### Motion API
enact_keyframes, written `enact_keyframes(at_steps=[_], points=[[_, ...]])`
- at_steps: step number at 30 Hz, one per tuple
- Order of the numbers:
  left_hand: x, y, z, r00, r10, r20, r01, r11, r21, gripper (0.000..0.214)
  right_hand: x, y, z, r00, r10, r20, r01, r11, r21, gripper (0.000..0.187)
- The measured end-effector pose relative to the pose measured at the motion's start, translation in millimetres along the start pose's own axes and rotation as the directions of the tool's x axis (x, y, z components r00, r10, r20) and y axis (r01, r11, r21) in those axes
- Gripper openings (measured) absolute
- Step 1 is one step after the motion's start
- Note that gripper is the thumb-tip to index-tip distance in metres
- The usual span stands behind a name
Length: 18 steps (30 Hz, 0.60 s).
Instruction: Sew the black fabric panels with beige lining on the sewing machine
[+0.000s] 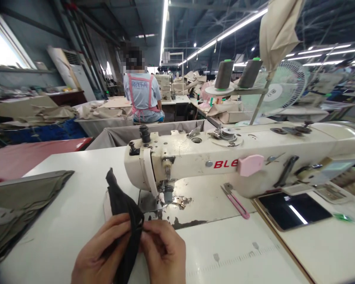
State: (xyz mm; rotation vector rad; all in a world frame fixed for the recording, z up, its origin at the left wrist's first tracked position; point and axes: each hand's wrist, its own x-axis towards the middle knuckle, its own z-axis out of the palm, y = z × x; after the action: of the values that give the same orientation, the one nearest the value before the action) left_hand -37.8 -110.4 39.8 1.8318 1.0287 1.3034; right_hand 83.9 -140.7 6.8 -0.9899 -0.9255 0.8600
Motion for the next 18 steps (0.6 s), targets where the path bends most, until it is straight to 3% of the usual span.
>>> enact_keyframes(at_steps=[2,4,6,10,12,15,18], points=[[-1.4,1.4,4.1,0.997,-0.052,-0.06,0.049,0.997,-0.063,0.018,3.2,-5.6,-3.3,0.99,-0.138,-0.035,0.133,0.984,-0.118,0.014],[-0.8,2.6,7.8,0.992,-0.102,-0.079,0.092,0.988,-0.122,0.021,5.6,-10.2,-6.5,0.963,-0.268,0.032,0.267,0.925,-0.27,0.02],[1.7,3.6,9.4,0.994,-0.094,-0.052,0.086,0.988,-0.129,0.016,6.7,-13.3,-8.2,0.946,-0.304,0.11,0.323,0.879,-0.351,0.023],[5.6,6.0,7.6,0.989,0.143,0.039,-0.143,0.99,-0.004,0.022,4.6,-17.4,-4.3,0.965,-0.245,0.095,0.262,0.909,-0.323,0.019],[5.1,7.1,7.7,0.975,0.222,0.009,-0.223,0.975,0.017,0.024,2.7,-18.8,-0.4,0.969,-0.213,0.127,0.241,0.933,-0.269,0.021],[3.4,8.2,10.0,0.99,0.105,-0.097,-0.104,0.994,0.01,0.019,0.0,-18.2,4.1,0.987,-0.115,0.113,0.133,0.977,-0.169,0.018],[3.8,9.1,9.1,0.995,0.034,-0.092,-0.027,0.996,0.081,0.013,-0.7,-16.1,4.4,0.999,-0.03,0.016,0.032,0.992,-0.119,0.01]])
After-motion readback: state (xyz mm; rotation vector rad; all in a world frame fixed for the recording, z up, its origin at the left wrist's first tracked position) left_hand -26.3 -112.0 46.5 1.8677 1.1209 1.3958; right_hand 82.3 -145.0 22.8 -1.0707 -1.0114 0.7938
